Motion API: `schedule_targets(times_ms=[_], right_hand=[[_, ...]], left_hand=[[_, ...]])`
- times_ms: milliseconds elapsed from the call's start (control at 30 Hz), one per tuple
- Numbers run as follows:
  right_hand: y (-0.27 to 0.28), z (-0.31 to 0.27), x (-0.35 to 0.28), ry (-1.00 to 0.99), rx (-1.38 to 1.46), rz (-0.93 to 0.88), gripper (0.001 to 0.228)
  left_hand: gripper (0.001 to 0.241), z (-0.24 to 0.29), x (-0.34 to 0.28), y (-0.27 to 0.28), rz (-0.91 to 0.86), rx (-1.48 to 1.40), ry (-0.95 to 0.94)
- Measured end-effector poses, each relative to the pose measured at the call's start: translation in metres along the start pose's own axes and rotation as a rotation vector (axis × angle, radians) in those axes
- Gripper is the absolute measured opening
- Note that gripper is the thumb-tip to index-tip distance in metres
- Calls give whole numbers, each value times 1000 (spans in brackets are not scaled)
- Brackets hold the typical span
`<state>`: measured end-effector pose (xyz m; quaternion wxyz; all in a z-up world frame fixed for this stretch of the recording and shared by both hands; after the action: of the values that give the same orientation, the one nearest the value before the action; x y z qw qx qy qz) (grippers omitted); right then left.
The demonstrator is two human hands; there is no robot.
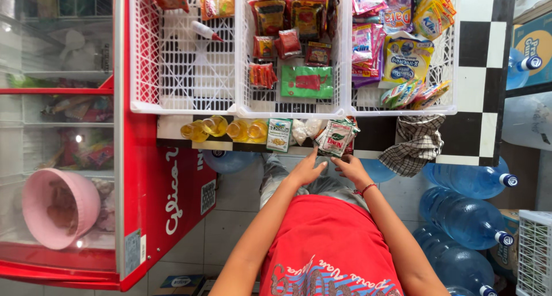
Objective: The person organizes small snack packets and yellow plastic cups on a checkered counter next to a red freezer. They pick up items, wipe them with a cloth, and place them into white plastic baskets, repeating this process for multiple packets.
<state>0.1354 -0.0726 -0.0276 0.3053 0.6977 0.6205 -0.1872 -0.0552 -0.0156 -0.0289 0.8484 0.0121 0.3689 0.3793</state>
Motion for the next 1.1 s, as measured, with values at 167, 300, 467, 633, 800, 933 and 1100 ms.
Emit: schedule_targets(times_ms=[167, 300, 467, 633, 800, 933, 1100], right_hand=[[-9, -18, -2, 16, -67, 113, 66], [-10, -33, -16, -74, -157, 153, 67], [-22, -39, -27, -143, -122, 154, 72], [-33, -48, -23, -128, -668, -78, 79], [-46, -98, -7, -63, -516, 8, 69], [-96, -160, 12, 85, -304, -110, 56], [-183, -265, 63, 357, -250, -336, 37]], left_hand=[[71, 2, 7, 15, -68, 24, 9], [72, -8, 15, 20, -105, 77, 17], [74, -17, 21, 42, -142, 108, -33], [59, -13, 3, 81, -356, 184, -8], [41, -10, -26, 163, -489, -386, 100], [32, -14, -43, 263, -209, -617, -63], [29, -27, -36, 396, 633, -189, -116]])
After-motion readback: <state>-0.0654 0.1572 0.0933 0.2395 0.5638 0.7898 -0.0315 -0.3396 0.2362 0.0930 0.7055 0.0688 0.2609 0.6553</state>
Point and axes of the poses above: each hand's wrist, its own x-axis towards the middle knuckle, its own y-axis out of the back of the hand, z = x × y, the point moved 4 cm from there along x, towards the middle knuckle, and after that the axes turned 15 degrees about y, right-handed, at the moved point
